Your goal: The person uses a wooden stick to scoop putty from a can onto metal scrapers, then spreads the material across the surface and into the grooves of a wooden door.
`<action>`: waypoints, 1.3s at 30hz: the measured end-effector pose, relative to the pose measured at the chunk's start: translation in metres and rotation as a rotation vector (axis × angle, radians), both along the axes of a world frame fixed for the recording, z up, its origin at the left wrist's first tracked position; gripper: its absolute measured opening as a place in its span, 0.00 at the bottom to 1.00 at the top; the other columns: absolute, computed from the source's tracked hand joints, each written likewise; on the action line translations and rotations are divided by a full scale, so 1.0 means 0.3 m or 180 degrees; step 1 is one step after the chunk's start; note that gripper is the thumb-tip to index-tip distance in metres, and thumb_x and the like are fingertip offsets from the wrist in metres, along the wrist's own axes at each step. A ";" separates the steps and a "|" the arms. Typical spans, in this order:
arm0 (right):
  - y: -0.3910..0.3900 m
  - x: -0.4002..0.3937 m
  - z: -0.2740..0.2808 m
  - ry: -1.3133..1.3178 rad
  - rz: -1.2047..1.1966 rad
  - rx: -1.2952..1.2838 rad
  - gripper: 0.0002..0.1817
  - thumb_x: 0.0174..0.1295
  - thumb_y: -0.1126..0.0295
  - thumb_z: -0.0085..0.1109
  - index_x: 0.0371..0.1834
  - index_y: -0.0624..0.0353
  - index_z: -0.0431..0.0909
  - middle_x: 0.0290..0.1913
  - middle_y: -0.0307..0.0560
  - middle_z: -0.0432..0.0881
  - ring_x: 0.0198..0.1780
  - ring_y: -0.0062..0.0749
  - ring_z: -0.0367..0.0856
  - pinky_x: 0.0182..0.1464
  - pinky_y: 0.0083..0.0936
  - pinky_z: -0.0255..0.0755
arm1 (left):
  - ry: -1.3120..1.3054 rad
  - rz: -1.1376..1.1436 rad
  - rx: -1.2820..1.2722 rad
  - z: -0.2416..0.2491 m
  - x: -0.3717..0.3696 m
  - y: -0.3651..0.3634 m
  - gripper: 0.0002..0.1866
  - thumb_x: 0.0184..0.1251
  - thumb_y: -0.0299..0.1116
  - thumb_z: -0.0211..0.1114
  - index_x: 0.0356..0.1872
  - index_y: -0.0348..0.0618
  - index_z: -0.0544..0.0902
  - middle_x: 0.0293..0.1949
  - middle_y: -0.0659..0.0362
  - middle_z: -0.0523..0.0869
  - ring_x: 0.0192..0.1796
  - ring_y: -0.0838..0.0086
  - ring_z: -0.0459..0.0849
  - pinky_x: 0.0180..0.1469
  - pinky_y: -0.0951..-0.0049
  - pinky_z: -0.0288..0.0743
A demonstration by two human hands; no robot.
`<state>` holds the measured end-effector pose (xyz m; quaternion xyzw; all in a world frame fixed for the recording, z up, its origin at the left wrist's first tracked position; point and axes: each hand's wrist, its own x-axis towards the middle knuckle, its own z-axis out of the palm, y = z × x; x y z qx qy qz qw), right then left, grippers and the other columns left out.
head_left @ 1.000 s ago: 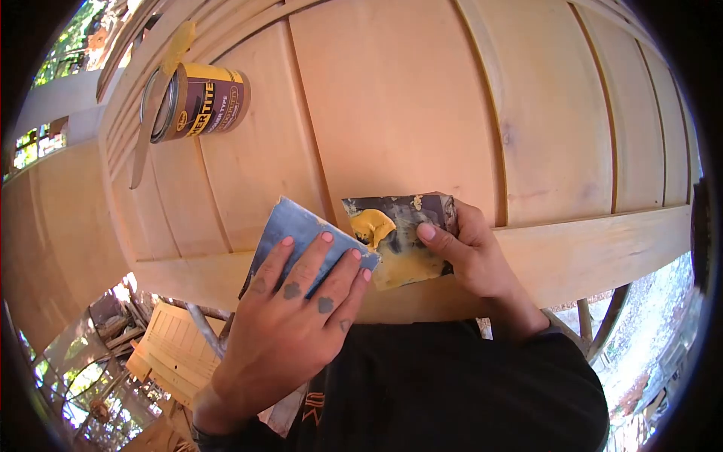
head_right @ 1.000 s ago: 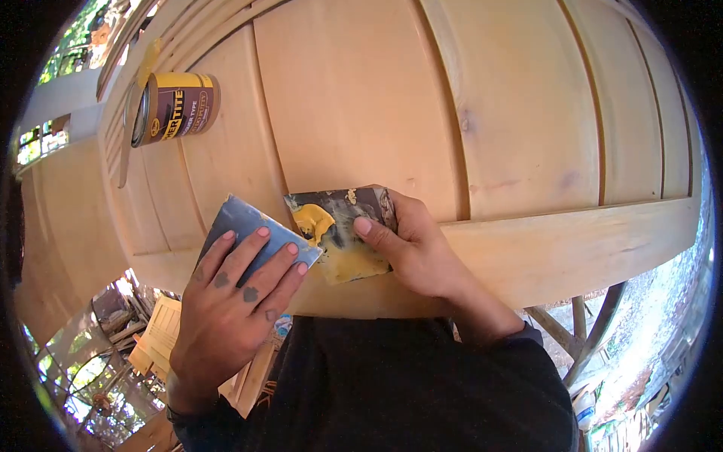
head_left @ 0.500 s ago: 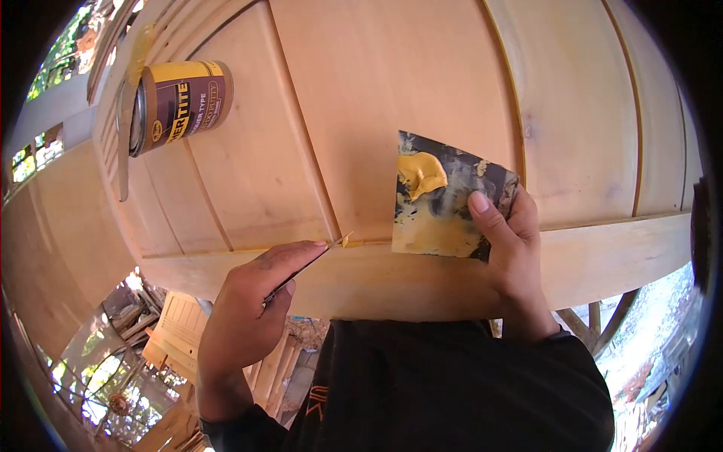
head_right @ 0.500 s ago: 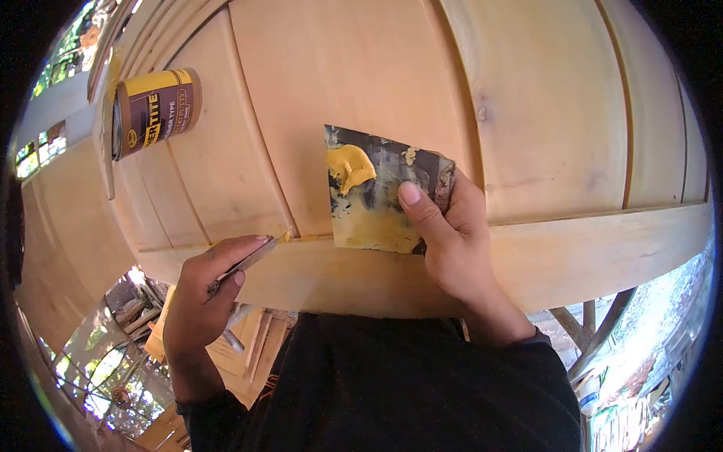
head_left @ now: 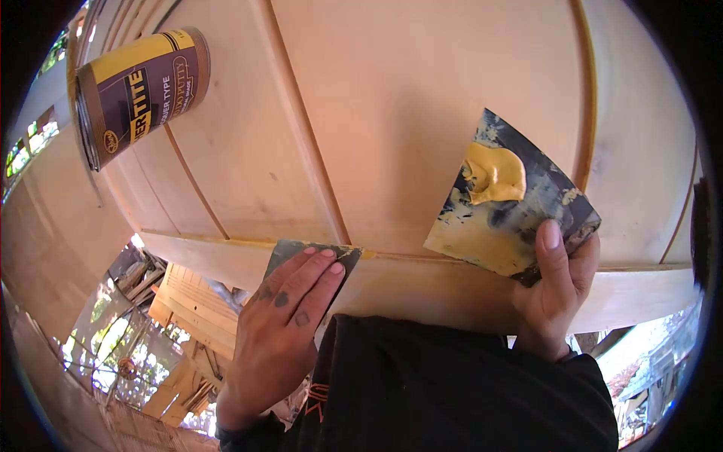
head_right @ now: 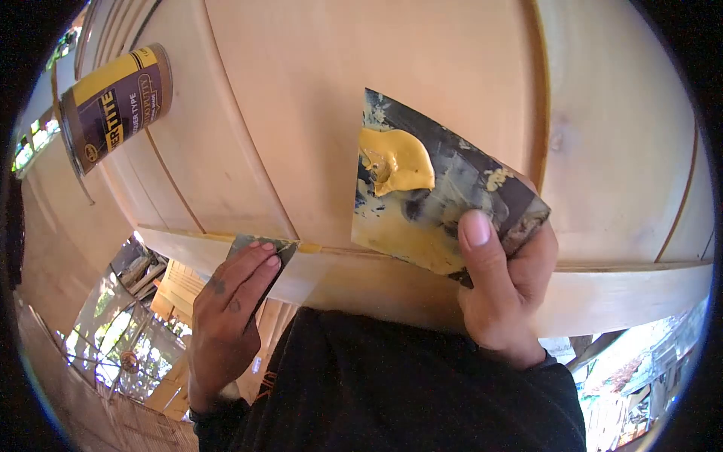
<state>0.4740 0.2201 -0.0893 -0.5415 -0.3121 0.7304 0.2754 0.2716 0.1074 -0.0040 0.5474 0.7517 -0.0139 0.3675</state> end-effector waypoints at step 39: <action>0.033 0.019 0.002 -0.0430 -0.0304 -0.0226 0.31 0.56 0.56 0.60 0.54 0.72 0.66 0.45 0.52 0.77 0.47 0.31 0.74 0.52 0.25 0.66 | -0.1056 -0.0083 -0.1277 0.042 -0.090 0.220 0.19 0.46 0.19 0.61 0.45 0.39 0.80 0.47 0.52 0.82 0.50 0.57 0.81 0.51 0.65 0.76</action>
